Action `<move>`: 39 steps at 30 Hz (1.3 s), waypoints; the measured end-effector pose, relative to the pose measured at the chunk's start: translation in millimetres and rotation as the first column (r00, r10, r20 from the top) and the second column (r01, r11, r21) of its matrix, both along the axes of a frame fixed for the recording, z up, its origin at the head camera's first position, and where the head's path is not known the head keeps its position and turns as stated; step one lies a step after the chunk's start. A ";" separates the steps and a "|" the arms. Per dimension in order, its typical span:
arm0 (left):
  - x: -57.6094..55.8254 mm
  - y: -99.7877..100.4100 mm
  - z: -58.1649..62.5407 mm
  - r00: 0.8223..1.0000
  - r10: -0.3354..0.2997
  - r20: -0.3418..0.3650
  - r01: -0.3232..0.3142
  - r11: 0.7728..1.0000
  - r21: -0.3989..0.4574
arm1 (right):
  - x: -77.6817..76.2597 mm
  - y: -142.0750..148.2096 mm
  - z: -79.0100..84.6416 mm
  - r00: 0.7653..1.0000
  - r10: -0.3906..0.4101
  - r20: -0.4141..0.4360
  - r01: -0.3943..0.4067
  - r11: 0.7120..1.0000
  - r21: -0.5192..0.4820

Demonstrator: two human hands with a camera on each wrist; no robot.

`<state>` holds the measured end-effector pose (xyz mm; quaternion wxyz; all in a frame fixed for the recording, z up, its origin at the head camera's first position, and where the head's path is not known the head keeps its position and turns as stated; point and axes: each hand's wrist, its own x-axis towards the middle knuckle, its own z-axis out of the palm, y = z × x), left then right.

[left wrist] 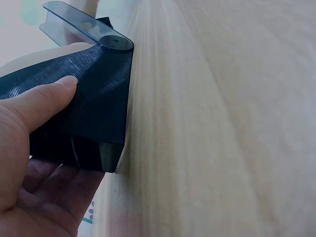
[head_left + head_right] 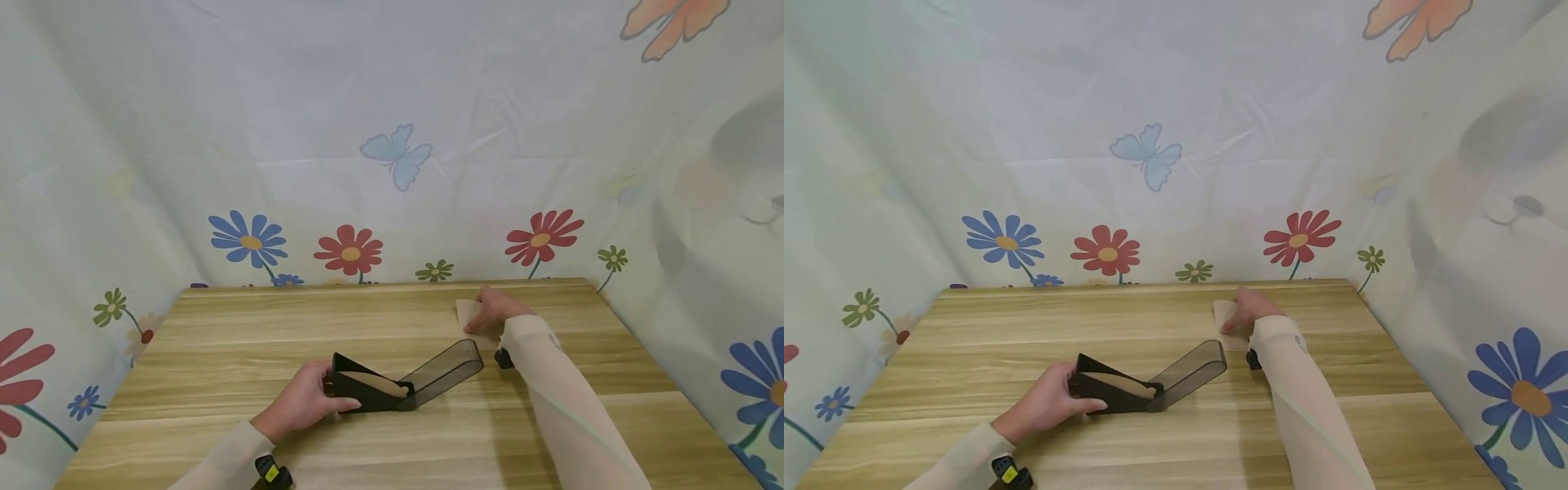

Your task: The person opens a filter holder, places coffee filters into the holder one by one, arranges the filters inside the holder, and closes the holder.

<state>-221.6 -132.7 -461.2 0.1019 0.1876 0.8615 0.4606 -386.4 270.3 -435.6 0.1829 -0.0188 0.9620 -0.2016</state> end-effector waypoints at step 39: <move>0.2 0.1 0.4 1.000 0.003 0.007 -0.003 1.000 0.008 | 3.4 24.6 15.1 0.995 0.093 -0.018 -0.095 0.955 -0.281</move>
